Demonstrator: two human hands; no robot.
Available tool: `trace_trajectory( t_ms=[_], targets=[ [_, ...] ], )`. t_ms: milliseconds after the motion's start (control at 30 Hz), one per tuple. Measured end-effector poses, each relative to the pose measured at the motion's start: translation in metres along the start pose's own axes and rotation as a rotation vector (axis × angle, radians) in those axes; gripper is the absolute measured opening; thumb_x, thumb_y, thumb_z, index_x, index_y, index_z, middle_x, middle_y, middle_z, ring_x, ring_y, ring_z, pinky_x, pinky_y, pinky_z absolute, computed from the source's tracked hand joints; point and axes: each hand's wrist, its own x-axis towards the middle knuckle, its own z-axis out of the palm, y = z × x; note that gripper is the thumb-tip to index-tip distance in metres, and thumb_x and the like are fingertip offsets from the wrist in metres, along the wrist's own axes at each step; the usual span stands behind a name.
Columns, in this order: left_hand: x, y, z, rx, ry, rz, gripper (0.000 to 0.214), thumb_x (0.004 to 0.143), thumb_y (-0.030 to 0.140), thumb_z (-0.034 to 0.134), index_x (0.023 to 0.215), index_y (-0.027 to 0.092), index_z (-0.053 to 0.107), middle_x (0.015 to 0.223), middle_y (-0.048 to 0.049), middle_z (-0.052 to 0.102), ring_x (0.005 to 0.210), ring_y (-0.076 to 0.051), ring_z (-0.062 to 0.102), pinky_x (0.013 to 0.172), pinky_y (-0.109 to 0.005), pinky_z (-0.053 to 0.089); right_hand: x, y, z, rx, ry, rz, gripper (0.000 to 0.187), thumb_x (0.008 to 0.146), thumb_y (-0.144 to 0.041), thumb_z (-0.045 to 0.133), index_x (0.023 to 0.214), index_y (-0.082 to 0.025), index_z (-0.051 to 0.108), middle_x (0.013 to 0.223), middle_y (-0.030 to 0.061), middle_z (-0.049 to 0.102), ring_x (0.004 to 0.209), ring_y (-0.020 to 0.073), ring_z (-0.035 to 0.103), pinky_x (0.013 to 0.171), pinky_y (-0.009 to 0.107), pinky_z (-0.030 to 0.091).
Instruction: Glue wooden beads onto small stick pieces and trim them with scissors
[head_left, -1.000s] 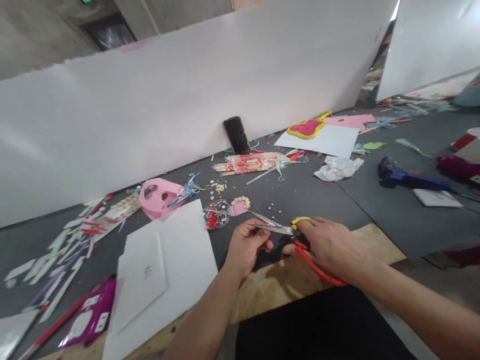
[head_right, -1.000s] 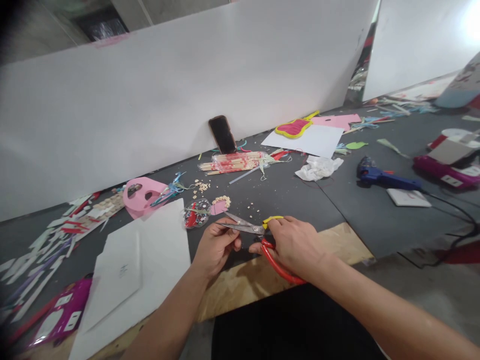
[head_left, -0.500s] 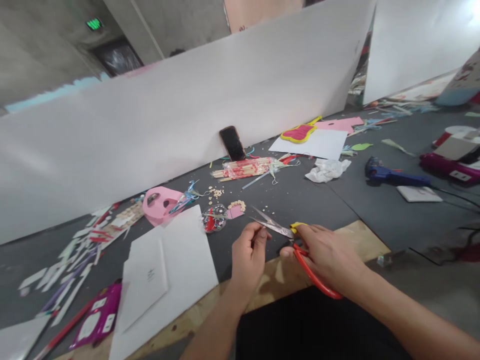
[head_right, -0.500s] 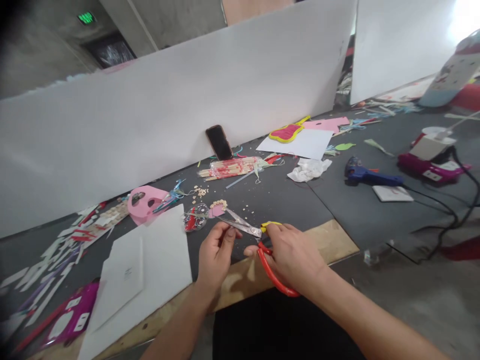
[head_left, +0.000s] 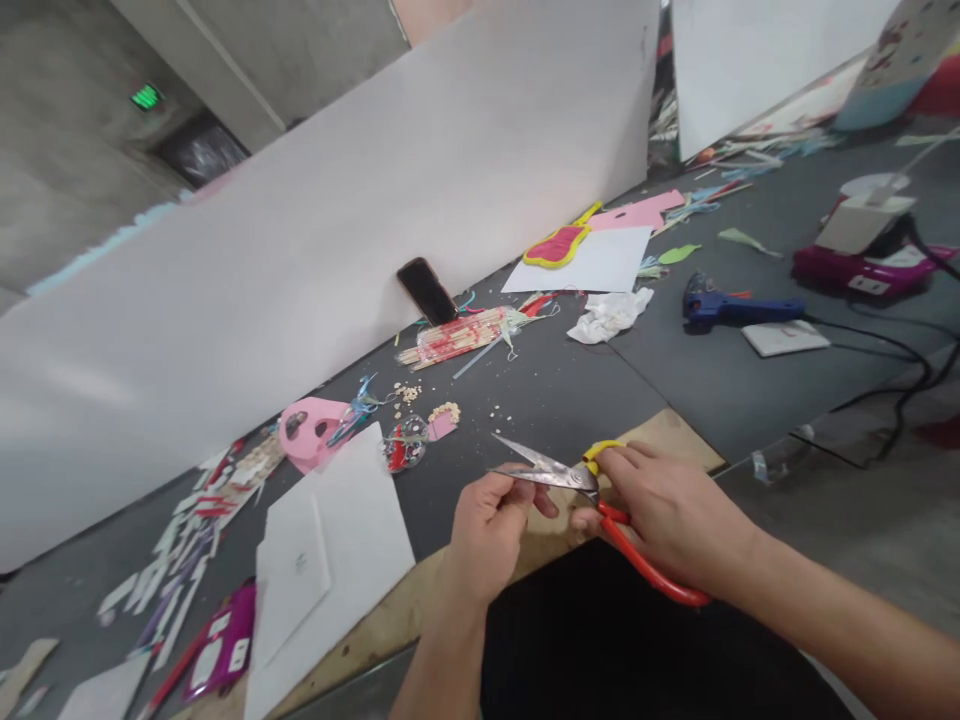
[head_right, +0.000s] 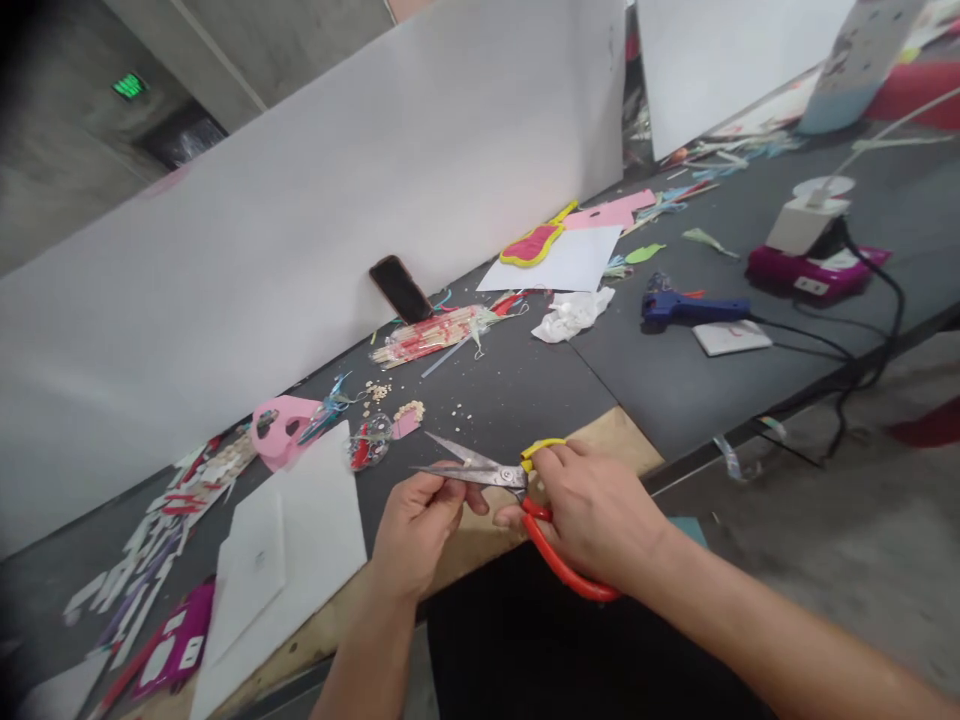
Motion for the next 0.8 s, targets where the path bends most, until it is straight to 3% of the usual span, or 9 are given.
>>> trace_trajectory(
  t_ms=[67, 133, 233, 333, 467, 567, 633, 700, 800],
  targets=[
    [0.002, -0.003, 0.0, -0.188, -0.146, -0.149, 0.029, 0.08, 0.04, 0.059, 0.068, 0.014, 0.064, 0.056, -0.0033, 0.062, 0.035, -0.004, 0.028, 0.039, -0.02, 0.019, -0.004, 0.006, 0.0, -0.005, 0.008, -0.032, 0.031, 0.086, -0.047, 0.048, 0.079, -0.018, 0.053, 0.077, 0.0101, 0.064, 0.073, 0.0231, 0.06, 0.058, 0.031, 0.042],
    [0.003, -0.006, 0.002, -0.241, -0.203, -0.219, 0.031, 0.079, 0.042, 0.06, 0.069, 0.013, 0.063, 0.053, -0.0034, 0.061, 0.034, -0.003, 0.022, 0.038, -0.02, 0.015, -0.006, 0.01, 0.001, -0.005, -0.001, -0.039, 0.03, 0.086, -0.047, 0.048, 0.077, -0.018, 0.052, 0.075, 0.0092, 0.063, 0.071, 0.0224, 0.06, 0.057, 0.031, 0.041],
    [0.001, -0.004, 0.009, 0.052, -0.022, -0.048, 0.028, 0.082, 0.036, 0.056, 0.067, 0.015, 0.067, 0.06, -0.0053, 0.065, 0.042, -0.009, 0.043, 0.045, -0.022, 0.031, -0.006, 0.01, 0.0, -0.011, -0.021, 0.011, 0.033, 0.086, -0.049, 0.046, 0.075, -0.018, 0.051, 0.07, 0.0081, 0.062, 0.066, 0.0213, 0.059, 0.056, 0.03, 0.041],
    [-0.003, 0.0, 0.017, 0.452, 0.234, 0.219, 0.019, 0.082, 0.023, 0.053, 0.077, 0.021, 0.071, 0.075, -0.0062, 0.07, 0.07, -0.019, 0.062, 0.068, -0.026, 0.043, -0.004, 0.005, -0.001, -0.021, -0.054, 0.077, 0.038, 0.087, -0.053, 0.043, 0.076, -0.018, 0.053, 0.067, 0.0077, 0.062, 0.063, 0.0216, 0.059, 0.055, 0.031, 0.04],
    [-0.006, 0.003, 0.018, 0.554, 0.282, 0.268, 0.021, 0.084, 0.019, 0.05, 0.085, 0.021, 0.071, 0.078, -0.0061, 0.072, 0.076, -0.021, 0.063, 0.072, -0.028, 0.043, -0.001, 0.0, -0.002, -0.01, -0.059, 0.086, 0.04, 0.088, -0.054, 0.041, 0.077, -0.017, 0.054, 0.065, 0.0078, 0.061, 0.062, 0.0217, 0.06, 0.055, 0.03, 0.04],
    [-0.007, 0.004, 0.01, 0.311, 0.154, 0.134, 0.025, 0.086, 0.028, 0.05, 0.072, 0.02, 0.068, 0.072, -0.0047, 0.07, 0.061, -0.016, 0.06, 0.06, -0.025, 0.042, 0.002, 0.001, -0.003, -0.018, -0.02, -0.001, 0.039, 0.088, -0.052, 0.041, 0.075, -0.017, 0.052, 0.067, 0.0084, 0.061, 0.063, 0.0211, 0.058, 0.054, 0.03, 0.039],
    [-0.006, 0.003, 0.001, 0.039, 0.018, -0.022, 0.027, 0.084, 0.036, 0.055, 0.067, 0.018, 0.066, 0.063, -0.0037, 0.067, 0.043, -0.01, 0.047, 0.046, -0.022, 0.034, 0.004, 0.003, -0.005, -0.021, -0.023, -0.066, 0.036, 0.088, -0.05, 0.043, 0.075, -0.017, 0.052, 0.07, 0.0091, 0.062, 0.068, 0.0219, 0.059, 0.056, 0.03, 0.04],
    [-0.006, 0.002, -0.009, -0.237, -0.154, -0.197, 0.029, 0.076, 0.043, 0.064, 0.065, 0.016, 0.064, 0.053, -0.0028, 0.063, 0.034, -0.005, 0.031, 0.038, -0.02, 0.021, 0.007, 0.004, -0.006, -0.007, -0.033, -0.138, 0.034, 0.088, -0.048, 0.046, 0.078, -0.017, 0.053, 0.075, 0.0099, 0.063, 0.073, 0.0224, 0.059, 0.061, 0.03, 0.042],
    [-0.004, -0.001, -0.02, -0.475, -0.346, -0.353, 0.038, 0.06, 0.048, 0.076, 0.059, 0.013, 0.062, 0.042, -0.003, 0.057, 0.03, -0.003, 0.026, 0.036, -0.02, 0.014, 0.011, 0.005, -0.007, 0.038, -0.028, -0.234, 0.029, 0.086, -0.044, 0.049, 0.082, -0.016, 0.055, 0.08, 0.01, 0.064, 0.076, 0.0218, 0.059, 0.066, 0.03, 0.044]
  ],
)
